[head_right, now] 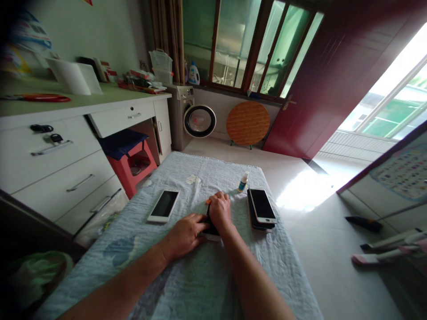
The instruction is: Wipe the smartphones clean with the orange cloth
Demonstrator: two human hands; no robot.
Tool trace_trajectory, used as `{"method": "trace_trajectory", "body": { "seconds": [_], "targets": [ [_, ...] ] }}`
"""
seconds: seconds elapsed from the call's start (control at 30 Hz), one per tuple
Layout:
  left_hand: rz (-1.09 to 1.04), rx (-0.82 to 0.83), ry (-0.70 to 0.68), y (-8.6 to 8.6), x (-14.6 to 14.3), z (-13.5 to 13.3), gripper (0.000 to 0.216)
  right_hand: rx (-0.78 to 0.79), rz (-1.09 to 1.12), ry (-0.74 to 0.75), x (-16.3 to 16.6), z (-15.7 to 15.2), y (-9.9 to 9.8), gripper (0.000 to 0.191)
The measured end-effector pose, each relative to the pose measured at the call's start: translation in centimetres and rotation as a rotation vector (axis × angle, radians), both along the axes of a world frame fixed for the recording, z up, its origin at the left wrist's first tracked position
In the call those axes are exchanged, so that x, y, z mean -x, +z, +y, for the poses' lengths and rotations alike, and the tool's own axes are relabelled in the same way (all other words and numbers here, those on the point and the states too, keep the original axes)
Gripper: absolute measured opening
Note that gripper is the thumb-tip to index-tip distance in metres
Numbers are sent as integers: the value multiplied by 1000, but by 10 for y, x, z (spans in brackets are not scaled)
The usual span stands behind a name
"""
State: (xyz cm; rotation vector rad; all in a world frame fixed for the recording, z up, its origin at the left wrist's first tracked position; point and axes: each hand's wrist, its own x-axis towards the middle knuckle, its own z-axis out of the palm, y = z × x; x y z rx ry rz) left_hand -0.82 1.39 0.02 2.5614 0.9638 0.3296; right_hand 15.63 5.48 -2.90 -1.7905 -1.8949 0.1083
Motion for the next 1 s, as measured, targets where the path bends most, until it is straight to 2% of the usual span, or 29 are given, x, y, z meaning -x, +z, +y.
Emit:
{"method": "trace_trajectory", "body": {
  "seconds": [0.23,0.4,0.77,0.9,1.0],
  "targets": [
    [-7,7,14,0,0,0,26,62,-9,89,6,6,2,26],
    [-20,-8,14,-2,-1,-1,26,64,-25,73,4,1,7,26],
    [-65,6,5,5,-4,-4,32,162,51,309,-5,-26,16,27],
    [-34,-31,23,6,-6,-6,30,152,41,290,-4,-22,16,27],
    [19,-52,35,5,-7,-6,26,128,30,224,-1,-12,14,27]
  ]
}}
